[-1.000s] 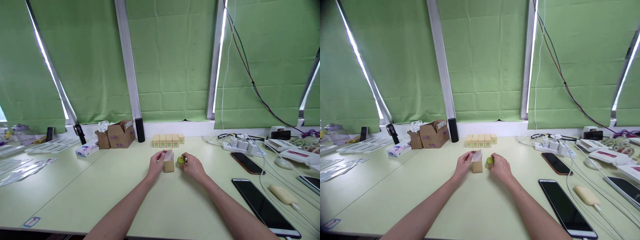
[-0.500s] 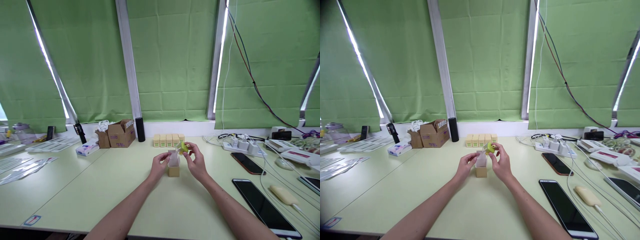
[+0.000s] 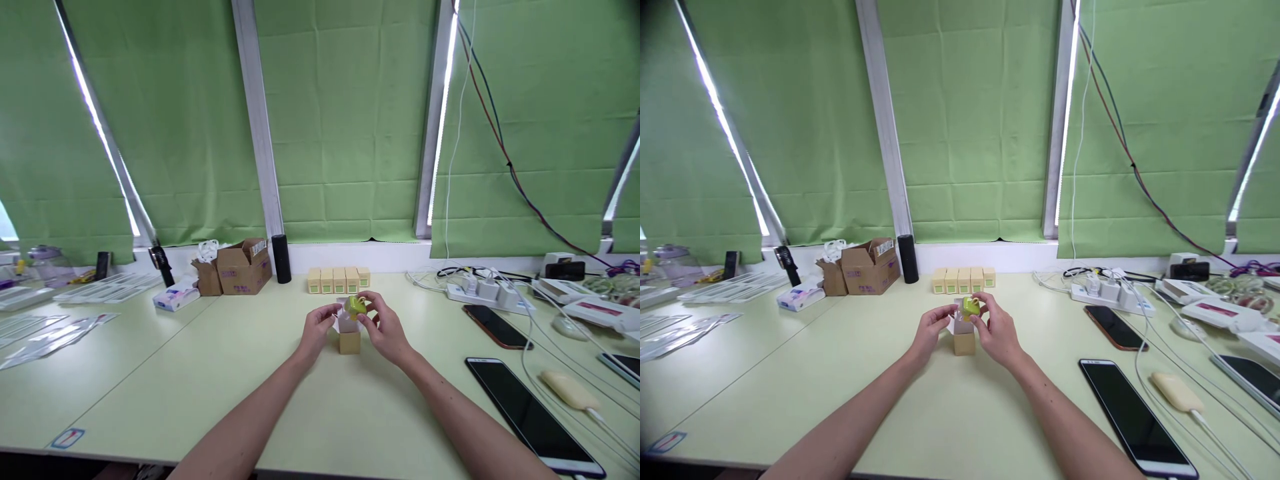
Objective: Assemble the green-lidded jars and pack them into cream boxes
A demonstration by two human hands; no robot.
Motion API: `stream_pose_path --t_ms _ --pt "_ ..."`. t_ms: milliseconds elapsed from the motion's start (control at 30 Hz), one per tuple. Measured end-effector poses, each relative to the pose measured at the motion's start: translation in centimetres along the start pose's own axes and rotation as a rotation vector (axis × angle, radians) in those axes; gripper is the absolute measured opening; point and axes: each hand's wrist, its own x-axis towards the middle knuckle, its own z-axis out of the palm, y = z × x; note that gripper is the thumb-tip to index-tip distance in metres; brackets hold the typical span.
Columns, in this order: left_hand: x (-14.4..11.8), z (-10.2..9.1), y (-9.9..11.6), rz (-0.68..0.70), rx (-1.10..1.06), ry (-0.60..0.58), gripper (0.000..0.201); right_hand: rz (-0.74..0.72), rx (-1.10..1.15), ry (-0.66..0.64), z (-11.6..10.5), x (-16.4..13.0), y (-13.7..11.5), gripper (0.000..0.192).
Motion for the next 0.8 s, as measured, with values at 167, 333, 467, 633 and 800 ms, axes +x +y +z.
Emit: stream_pose_path --t_ms 167,333,467,633,800 --pt "0.1 -0.1 0.0 -0.016 0.002 0.015 0.043 0.021 -0.059 -0.03 -0.3 0.1 -0.1 0.038" --pt "0.0 -0.1 0.1 -0.01 0.007 0.013 0.04 0.023 -0.094 -0.061 0.1 -0.1 -0.4 0.032" --pt "-0.1 0.0 0.3 -0.017 0.008 0.019 0.039 0.025 -0.123 -0.101 0.4 -0.5 -0.4 0.031" --pt "-0.1 -0.1 0.0 -0.02 0.009 0.024 0.041 0.056 -0.159 -0.131 0.7 -0.7 -0.5 0.026" --pt "0.1 -0.1 -0.4 -0.008 0.023 0.03 0.042 0.056 -0.165 -0.155 0.8 -0.8 -0.7 0.023"
